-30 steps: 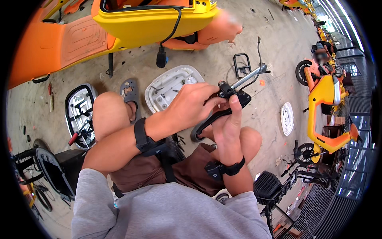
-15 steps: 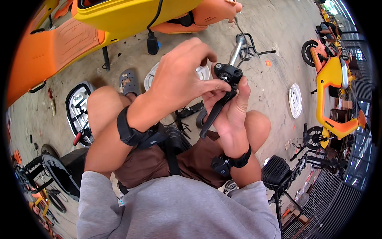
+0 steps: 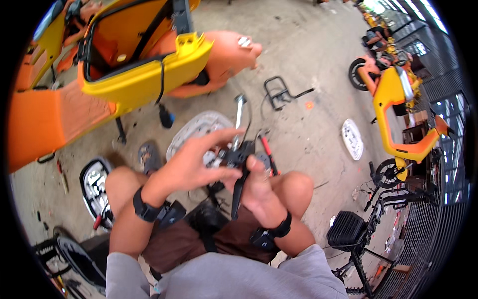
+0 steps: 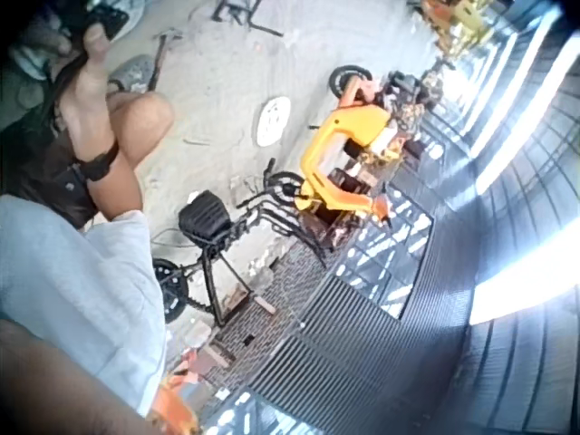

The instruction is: The person assembles components of a scooter brake lever and cable using an adjustable wrench by hand.

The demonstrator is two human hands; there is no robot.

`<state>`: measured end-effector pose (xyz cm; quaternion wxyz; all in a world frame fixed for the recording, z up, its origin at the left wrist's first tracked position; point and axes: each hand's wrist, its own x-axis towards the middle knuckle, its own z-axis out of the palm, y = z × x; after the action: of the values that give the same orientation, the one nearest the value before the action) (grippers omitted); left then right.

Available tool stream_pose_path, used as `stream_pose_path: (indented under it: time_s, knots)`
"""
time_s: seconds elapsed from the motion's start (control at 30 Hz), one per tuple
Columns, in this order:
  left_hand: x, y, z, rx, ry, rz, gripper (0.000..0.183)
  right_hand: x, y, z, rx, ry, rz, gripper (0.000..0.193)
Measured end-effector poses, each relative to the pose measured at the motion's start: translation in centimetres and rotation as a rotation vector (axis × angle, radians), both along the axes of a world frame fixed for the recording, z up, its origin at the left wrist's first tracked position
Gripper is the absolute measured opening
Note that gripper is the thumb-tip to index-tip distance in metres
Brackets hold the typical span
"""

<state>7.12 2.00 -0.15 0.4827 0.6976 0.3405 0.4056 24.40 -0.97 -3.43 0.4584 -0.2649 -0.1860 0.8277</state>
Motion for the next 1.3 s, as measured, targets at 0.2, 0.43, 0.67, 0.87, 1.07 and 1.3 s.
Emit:
stream_pose_path:
  time_s: [0.2, 0.43, 0.67, 0.87, 1.07, 1.3]
  knots:
    - [0.4, -0.7, 0.0, 0.15, 0.138, 0.01, 0.046, 1.7, -0.2, -1.3, -0.156, 0.157, 0.059, 0.039]
    - [0.8, -1.2, -0.4, 0.263, 0.16, 0.071, 0.048, 1.5, -0.6, -0.6, -0.151, 0.004, -0.029, 0.031]
    - [3.3, -1.3, -2.8, 0.594, 0.15, 0.379, 0.048, 1.6, 0.0, -1.3, -0.108, -0.044, -0.199, 0.027]
    - [4.4, -1.3, -3.4, 0.679, 0.227, 0.444, 0.052, 1.2, 0.2, -2.0, -0.216, -0.036, -0.229, 0.032]
    - [5.6, -0.3, -4.9, 0.65, 0.232, 0.533, 0.04, 0.6, 0.2, -2.0, -0.267, -0.058, -0.201, 0.031]
    - [6.1, -0.9, -4.9, 0.445, 0.275, 0.534, 0.04, 0.3, 0.4, -2.0, -0.273, -0.104, -0.246, 0.036]
